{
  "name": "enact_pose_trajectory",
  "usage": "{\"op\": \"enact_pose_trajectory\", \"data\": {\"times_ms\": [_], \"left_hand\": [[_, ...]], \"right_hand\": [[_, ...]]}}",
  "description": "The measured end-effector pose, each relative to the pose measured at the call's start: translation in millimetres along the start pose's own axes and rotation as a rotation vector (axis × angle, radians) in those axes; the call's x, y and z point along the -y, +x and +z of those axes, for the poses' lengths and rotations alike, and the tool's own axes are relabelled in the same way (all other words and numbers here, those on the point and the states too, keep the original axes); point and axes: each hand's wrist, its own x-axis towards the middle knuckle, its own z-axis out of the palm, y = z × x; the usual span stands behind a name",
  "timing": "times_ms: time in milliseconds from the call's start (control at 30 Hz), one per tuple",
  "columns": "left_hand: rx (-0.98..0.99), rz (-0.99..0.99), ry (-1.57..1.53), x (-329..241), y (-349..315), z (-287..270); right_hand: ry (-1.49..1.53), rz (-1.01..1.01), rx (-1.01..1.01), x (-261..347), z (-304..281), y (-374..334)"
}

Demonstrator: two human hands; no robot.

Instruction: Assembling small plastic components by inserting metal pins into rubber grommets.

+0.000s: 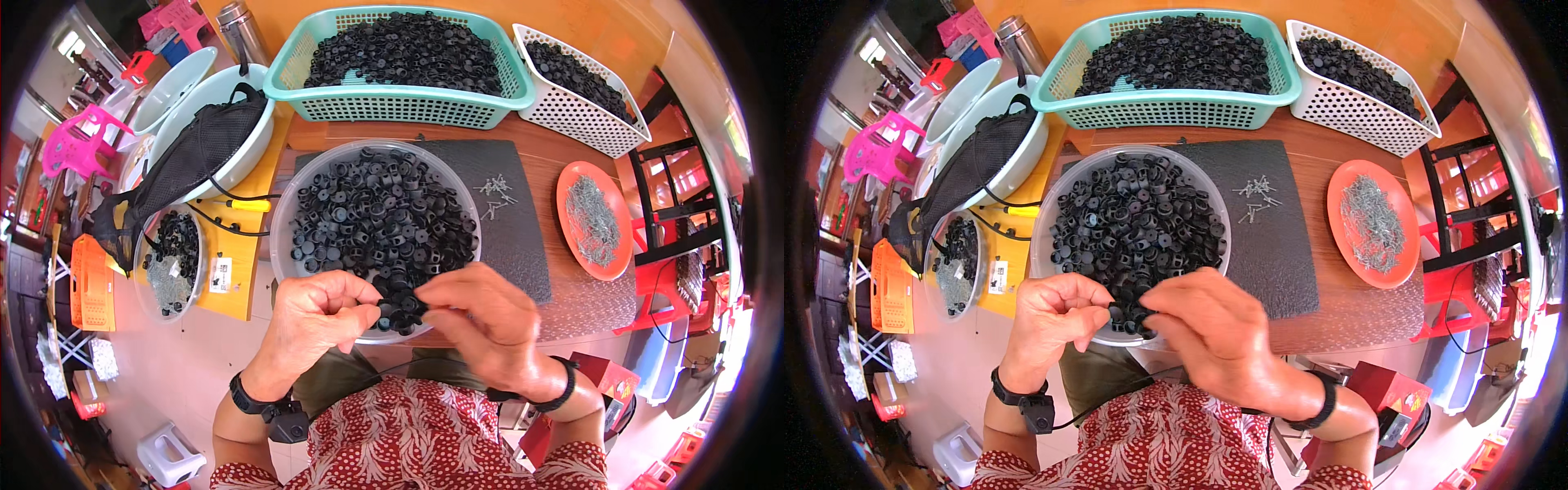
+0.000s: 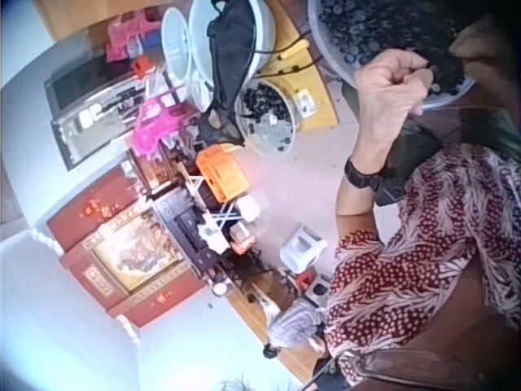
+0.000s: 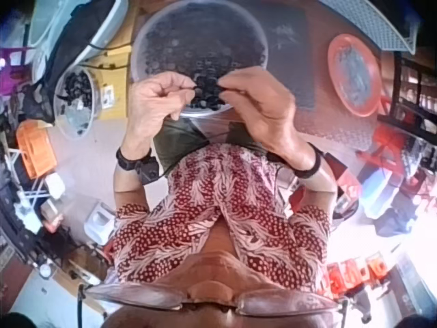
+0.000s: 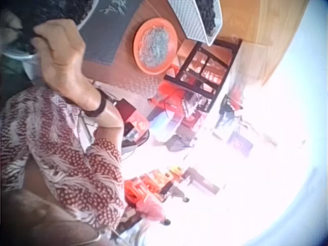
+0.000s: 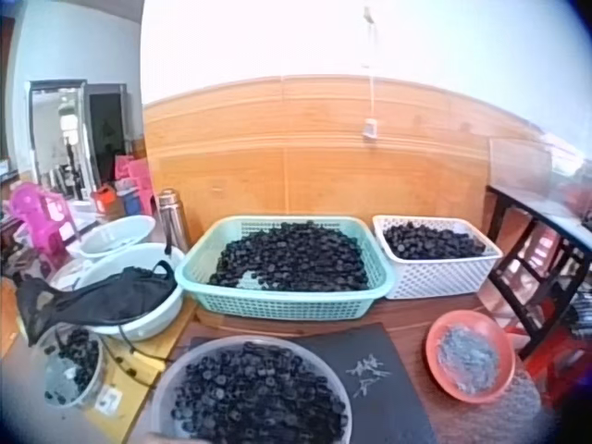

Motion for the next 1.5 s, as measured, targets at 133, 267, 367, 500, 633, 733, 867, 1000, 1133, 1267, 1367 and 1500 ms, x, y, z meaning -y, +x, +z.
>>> {"op": "enact_pose_trajectory", "data": {"times_ms": [133,267,367,500,633,733,867,1000,1133,1267,1367,1500], "left_hand": [[0.035,0.045,-0.103,2,-3,5],[0.025,0.08,-0.23,8,-4,10],[-0.039,0.11,-0.312,15,-5,17],[-0.104,0.155,-0.334,21,-8,25],[-0.13,0.351,-0.221,27,-9,30],[-0.146,0.393,-0.187,32,-7,27],[-0.116,0.362,-0.266,33,-6,21],[-0.065,0.328,-0.489,36,-5,20],[-0.016,0.281,-0.586,39,-2,20],[0.026,0.269,-0.628,42,0,20],[0.011,0.234,-0.641,40,-1,22],[-0.007,0.193,-0.668,36,0,25]], "right_hand": [[0.082,0.016,0.029,3,16,3],[-0.039,-0.096,-0.029,-2,22,3],[-0.202,-0.205,-0.062,-4,24,4],[-0.301,-0.317,-0.099,-8,28,3],[-0.246,-0.31,-0.127,-6,36,1],[-0.174,-0.25,-0.117,-2,40,-2],[-0.022,-0.083,-0.109,4,34,-4],[-0.05,-0.098,-0.093,5,29,-1],[-0.079,-0.146,-0.057,3,28,0],[-0.047,-0.127,-0.086,0,26,-1],[-0.019,-0.079,-0.101,0,26,-2],[-0.035,-0.082,-0.126,0,26,-1]]}}
